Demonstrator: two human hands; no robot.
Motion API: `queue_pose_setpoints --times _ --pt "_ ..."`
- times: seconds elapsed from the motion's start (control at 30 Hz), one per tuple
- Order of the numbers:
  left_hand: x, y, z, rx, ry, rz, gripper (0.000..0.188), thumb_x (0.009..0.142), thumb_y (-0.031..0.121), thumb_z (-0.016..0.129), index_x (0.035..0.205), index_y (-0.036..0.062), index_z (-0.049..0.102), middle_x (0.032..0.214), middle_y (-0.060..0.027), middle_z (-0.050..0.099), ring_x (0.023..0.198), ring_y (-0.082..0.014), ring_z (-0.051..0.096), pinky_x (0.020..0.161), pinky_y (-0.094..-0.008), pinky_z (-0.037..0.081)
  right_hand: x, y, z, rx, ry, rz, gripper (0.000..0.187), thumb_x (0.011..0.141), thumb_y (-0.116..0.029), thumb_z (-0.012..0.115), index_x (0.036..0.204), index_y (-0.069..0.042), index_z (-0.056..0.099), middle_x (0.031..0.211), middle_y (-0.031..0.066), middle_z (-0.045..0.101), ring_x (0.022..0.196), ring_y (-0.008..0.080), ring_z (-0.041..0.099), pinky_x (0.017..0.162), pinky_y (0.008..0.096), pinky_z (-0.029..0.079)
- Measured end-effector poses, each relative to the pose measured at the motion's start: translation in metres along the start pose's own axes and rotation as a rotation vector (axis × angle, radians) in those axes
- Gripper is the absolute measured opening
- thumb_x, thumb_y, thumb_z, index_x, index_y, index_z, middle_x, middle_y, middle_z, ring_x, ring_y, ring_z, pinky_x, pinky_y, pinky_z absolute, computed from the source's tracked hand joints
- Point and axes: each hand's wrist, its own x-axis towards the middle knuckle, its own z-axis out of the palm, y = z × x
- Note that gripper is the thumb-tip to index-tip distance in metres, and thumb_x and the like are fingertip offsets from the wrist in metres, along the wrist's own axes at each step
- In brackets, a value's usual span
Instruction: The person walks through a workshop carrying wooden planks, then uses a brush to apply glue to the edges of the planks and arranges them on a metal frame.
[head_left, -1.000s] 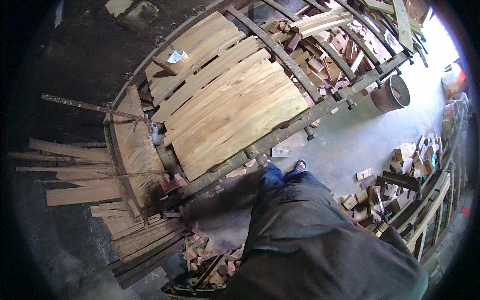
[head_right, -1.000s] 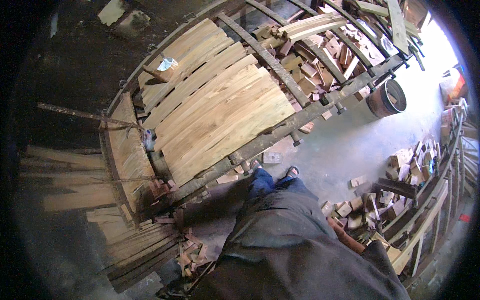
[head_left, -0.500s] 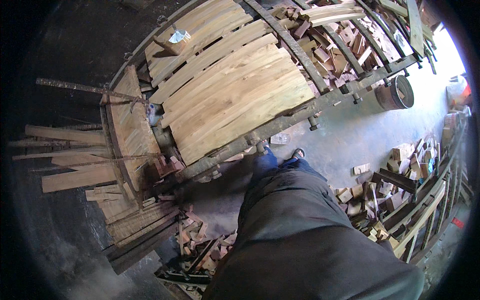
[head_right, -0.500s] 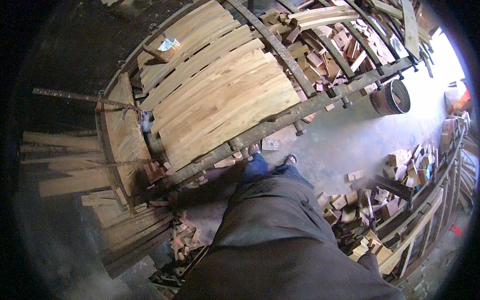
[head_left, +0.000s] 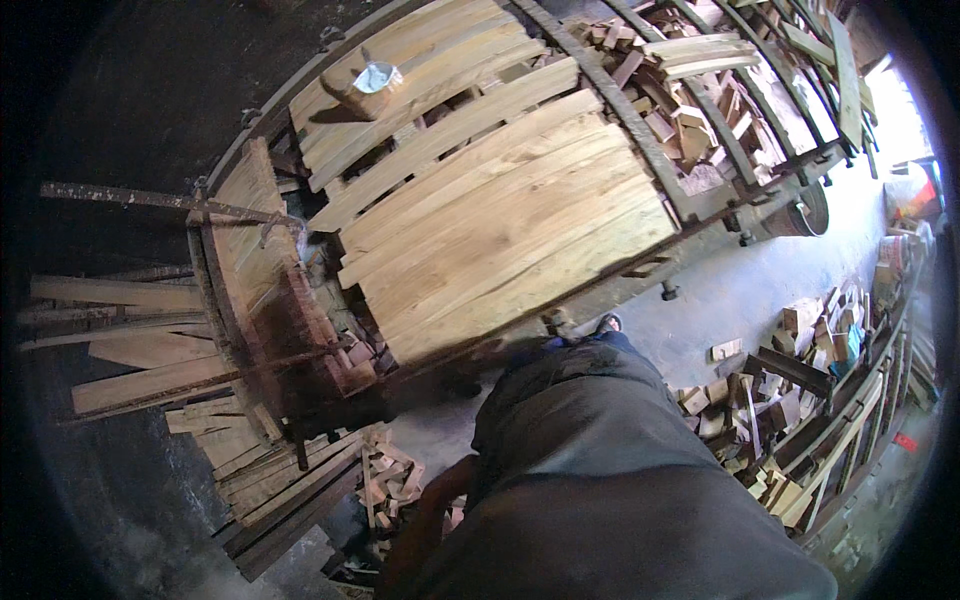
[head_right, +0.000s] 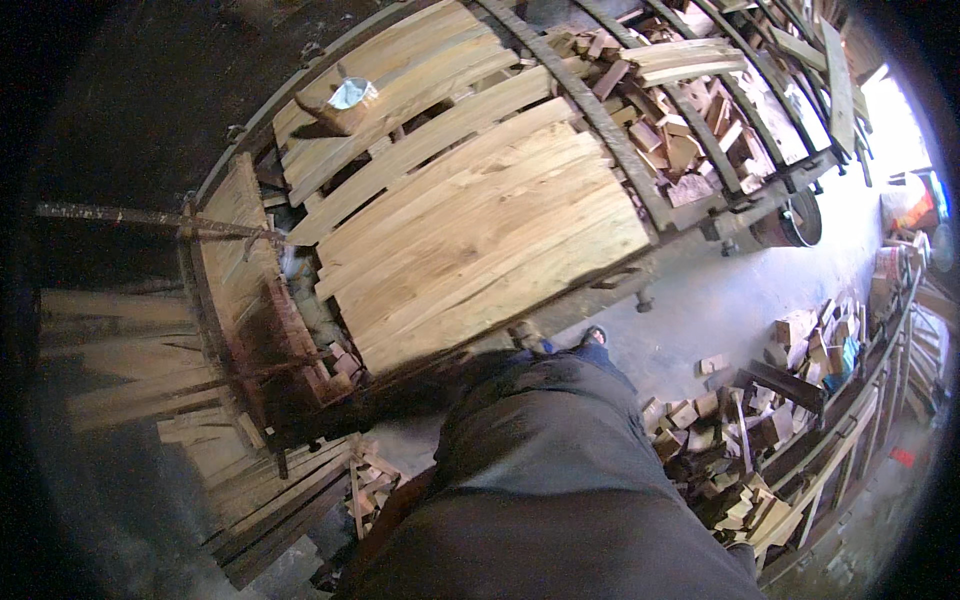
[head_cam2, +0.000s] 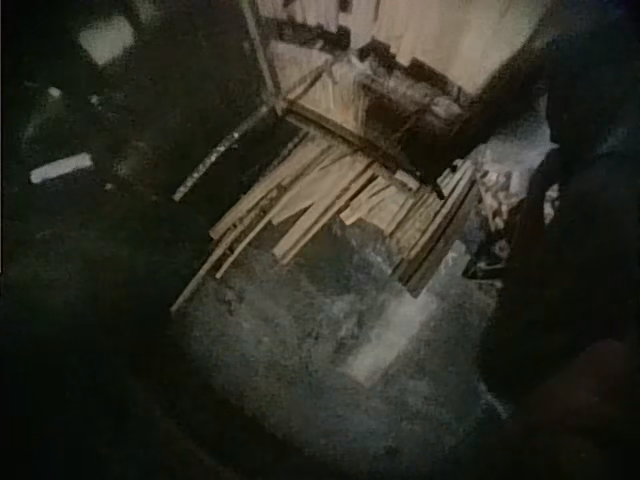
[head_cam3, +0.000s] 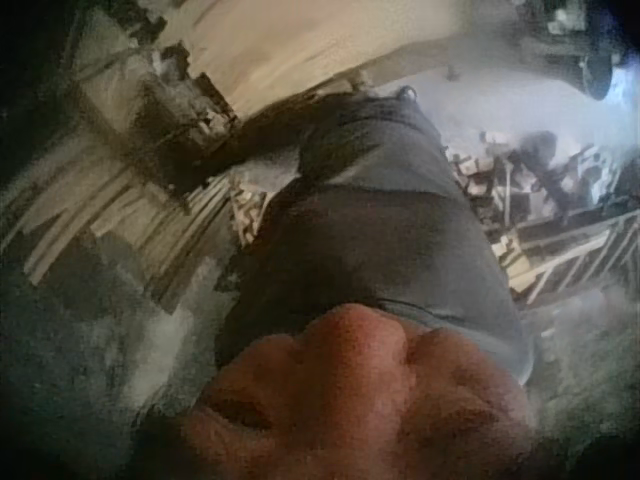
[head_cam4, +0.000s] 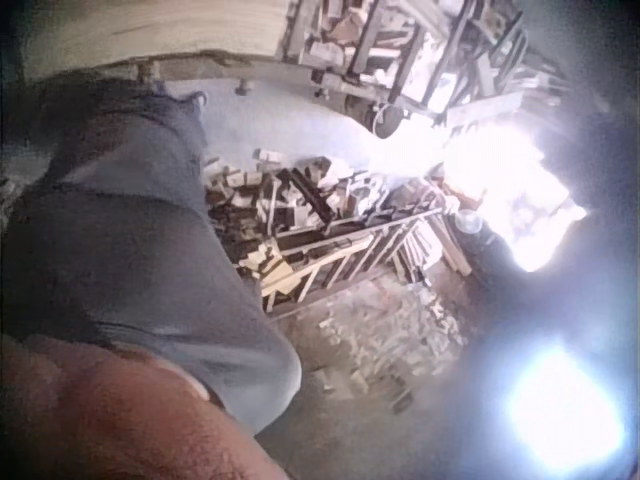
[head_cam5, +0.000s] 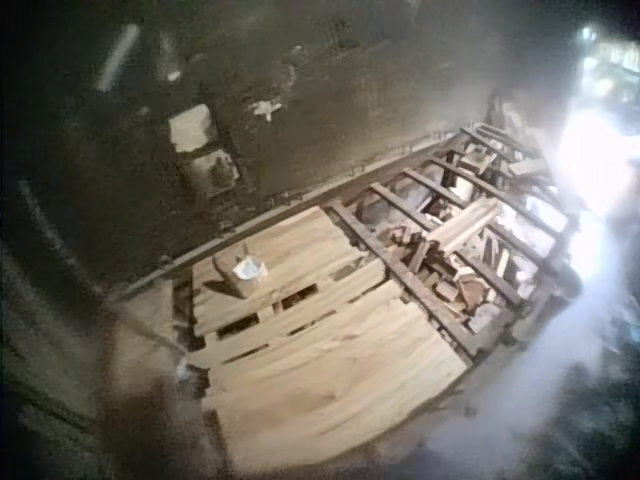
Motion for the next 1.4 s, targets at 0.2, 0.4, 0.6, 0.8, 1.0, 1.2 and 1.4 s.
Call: queue_pose_setpoints --times 0.2,0.4,0.6,0.8,1.0,1.2,1.4 --pt "0.046 0.092 -0.155 -0.042 0.6 0.399 0.038 0.096 0.023 0.059 0.124 -0.002 0.059 0.108 -0.0179 0.067 0.101 -0.0261 0.064 0.088 -0.0391 0.049 -0.008 -0.052 0.008 -0.01 -0.037 0.042 0.027 0.082 -0.017 0.067 0.104 -0.002 0.07 0.102 0.0183 0.071 0.093 0.0348 0.069 0.082 0.0424 0.054" --pt "0.123 0.177 -0.292 -0.069 0.978 0.618 0.053 0.091 0.013 0.061 0.14 -0.0014 0.047 0.135 -0.027 0.055 0.128 -0.0378 0.052 0.105 -0.0433 0.041 -0.034 -0.087 -0.018 -0.082 -0.053 0.026 0.027 0.082 -0.017 0.067 0.105 -0.002 0.07 0.102 0.0183 0.071 0.093 0.0343 0.069 0.081 0.0423 0.055" --pt "0.15 0.22 -0.319 -0.108 1.228 0.721 0.055 0.085 0.0 0.064 0.138 0.0028 0.05 0.149 -0.0182 0.041 0.128 -0.0346 0.049 0.102 -0.0389 0.046 -0.039 -0.136 -0.07 -0.269 -0.051 -0.398 0.027 0.082 -0.016 0.068 0.105 -0.002 0.07 0.102 0.0182 0.072 0.093 0.0339 0.07 0.081 0.0422 0.055" --pt "0.165 0.103 -0.281 0.047 1.702 -0.219 0.06 0.091 0.018 0.061 0.142 -0.0046 0.041 0.144 -0.0256 0.045 0.128 -0.0364 0.052 0.106 -0.0452 0.044 0.04 -0.283 -0.152 -0.156 0.389 -0.33 0.05 0.083 -0.008 0.067 0.131 -0.002 0.058 0.12 0.0216 0.067 0.108 0.0308 0.066 0.093 0.0394 0.051" --pt "0.159 0.03 -0.243 -0.856 0.921 -0.152 0.059 0.095 0.034 0.058 0.14 -0.0024 0.046 0.141 -0.0196 0.051 0.122 -0.0338 0.054 0.103 -0.0449 0.043 0.194 -0.263 -0.19 -0.359 0.476 -0.352 0.052 0.081 -0.016 0.063 0.131 -0.002 0.057 0.121 0.0262 0.063 0.115 0.0415 0.06 0.098 0.0443 0.047" --pt "0.14 0.002 -0.239 -0.531 0.744 -0.24 0.052 0.096 0.033 0.057 0.135 -0.0005 0.053 0.132 -0.014 0.058 0.11 -0.029 0.057 0.1 -0.0393 0.043 0.237 -0.289 -0.18 -0.418 0.242 -0.084 0.053 0.077 -0.023 0.065 0.125 -0.001 0.06 0.114 0.0267 0.066 0.109 0.0403 0.063 0.094 0.045 0.051" --pt "0.144 0.01 -0.238 -0.498 0.815 -0.201 0.044 0.092 0.026 0.062 0.124 -0.0042 0.059 0.12 -0.0138 0.064 0.105 -0.0274 0.058 0.097 -0.039 0.045 0.243 -0.294 -0.173 -0.366 0.32 0.066 0.044 0.074 -0.023 0.064 0.113 -0.004 0.067 0.111 0.0245 0.068 0.107 0.0394 0.065 0.093 0.0453 0.052"
